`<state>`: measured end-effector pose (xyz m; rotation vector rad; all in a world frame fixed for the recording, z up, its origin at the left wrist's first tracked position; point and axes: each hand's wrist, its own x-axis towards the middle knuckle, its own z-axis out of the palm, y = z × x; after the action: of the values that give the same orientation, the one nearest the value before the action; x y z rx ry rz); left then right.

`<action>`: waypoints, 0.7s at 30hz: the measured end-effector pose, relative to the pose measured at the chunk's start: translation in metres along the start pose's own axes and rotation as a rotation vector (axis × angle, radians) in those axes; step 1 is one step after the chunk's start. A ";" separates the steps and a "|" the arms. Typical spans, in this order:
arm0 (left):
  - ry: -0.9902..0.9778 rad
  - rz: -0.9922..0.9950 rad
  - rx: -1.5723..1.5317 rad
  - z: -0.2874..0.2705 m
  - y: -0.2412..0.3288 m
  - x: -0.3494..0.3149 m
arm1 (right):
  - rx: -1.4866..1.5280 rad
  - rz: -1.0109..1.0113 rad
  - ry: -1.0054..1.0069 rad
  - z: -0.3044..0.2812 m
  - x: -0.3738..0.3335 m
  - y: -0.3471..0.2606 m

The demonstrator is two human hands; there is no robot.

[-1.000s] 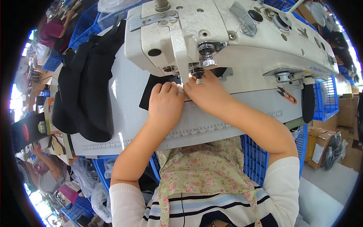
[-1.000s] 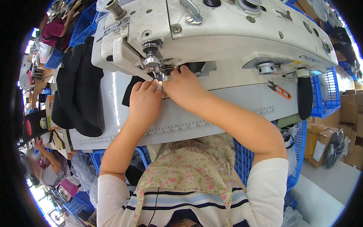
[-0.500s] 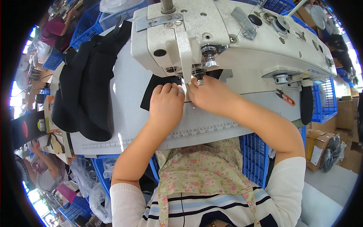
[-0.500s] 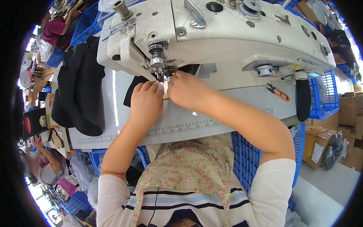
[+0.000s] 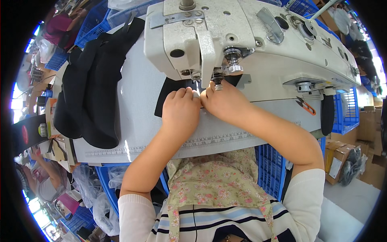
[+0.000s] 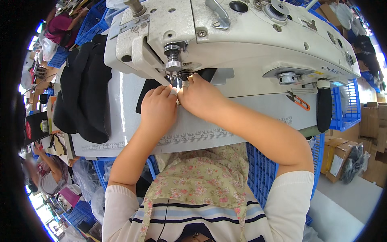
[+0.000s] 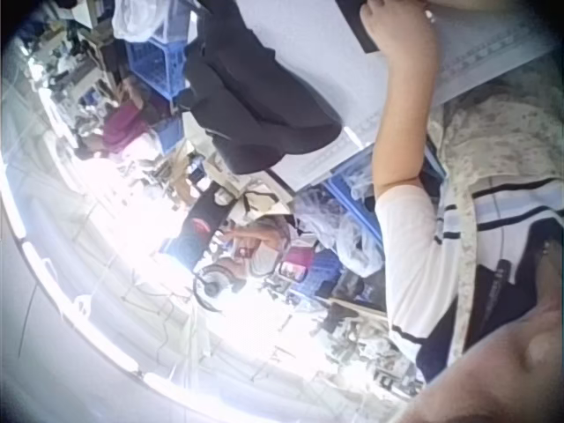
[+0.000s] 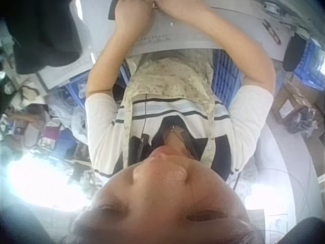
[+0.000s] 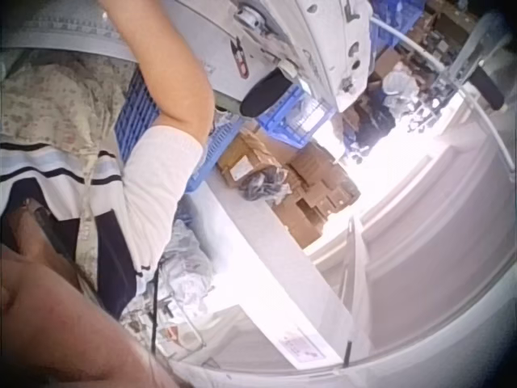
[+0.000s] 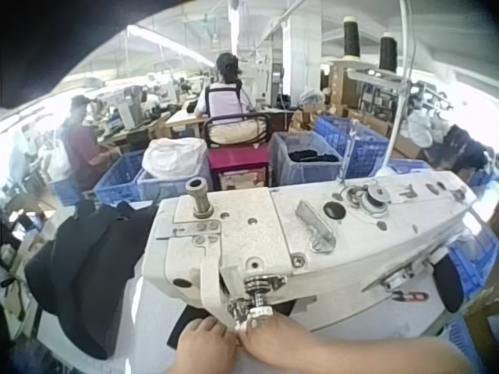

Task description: The person operates an industrial sewing machine to stitch black fabric pieces, likely forming gloves. They guide the material through the machine, cut threads, and inspect the finished seams. The person also uses scissors to trim excess thread from the completed items.

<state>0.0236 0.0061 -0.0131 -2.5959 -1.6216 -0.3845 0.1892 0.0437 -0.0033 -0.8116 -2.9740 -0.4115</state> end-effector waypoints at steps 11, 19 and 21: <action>0.011 -0.021 -0.010 0.006 -0.003 -0.001 | -0.091 0.059 0.005 0.005 0.001 -0.003; -0.093 -0.054 0.020 -0.002 0.001 0.001 | -0.004 0.150 0.084 0.013 0.004 -0.008; -0.094 -0.050 0.025 -0.003 0.001 -0.002 | 0.109 0.226 0.058 0.014 0.004 -0.014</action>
<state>0.0235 0.0034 -0.0107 -2.5969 -1.7113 -0.2467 0.1799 0.0379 -0.0198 -1.0863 -2.7809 -0.2552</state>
